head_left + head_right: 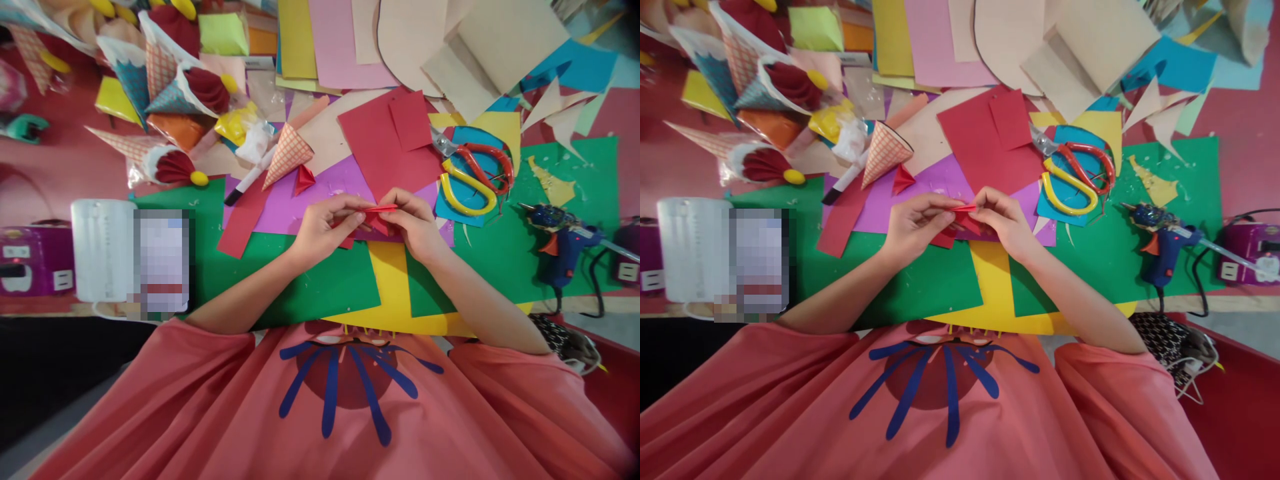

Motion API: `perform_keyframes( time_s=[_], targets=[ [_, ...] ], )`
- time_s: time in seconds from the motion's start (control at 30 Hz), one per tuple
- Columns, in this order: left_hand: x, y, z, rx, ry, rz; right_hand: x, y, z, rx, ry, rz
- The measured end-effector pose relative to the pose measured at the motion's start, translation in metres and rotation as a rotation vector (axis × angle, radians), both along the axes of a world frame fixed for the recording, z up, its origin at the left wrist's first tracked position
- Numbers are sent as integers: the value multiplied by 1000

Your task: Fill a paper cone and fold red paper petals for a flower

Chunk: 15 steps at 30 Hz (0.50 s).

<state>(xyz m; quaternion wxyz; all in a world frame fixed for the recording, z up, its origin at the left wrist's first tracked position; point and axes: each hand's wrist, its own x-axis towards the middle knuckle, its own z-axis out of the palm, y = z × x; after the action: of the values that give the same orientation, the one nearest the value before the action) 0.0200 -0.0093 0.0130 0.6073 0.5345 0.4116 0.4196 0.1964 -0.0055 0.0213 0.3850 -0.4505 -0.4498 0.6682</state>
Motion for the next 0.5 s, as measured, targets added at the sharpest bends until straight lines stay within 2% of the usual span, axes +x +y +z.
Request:
perform_keyframes(
  time_s=[0.5],
  targets=[
    [-6, 3, -2, 135, -17, -33, 1, 1, 0, 8, 5, 14]
  ],
)
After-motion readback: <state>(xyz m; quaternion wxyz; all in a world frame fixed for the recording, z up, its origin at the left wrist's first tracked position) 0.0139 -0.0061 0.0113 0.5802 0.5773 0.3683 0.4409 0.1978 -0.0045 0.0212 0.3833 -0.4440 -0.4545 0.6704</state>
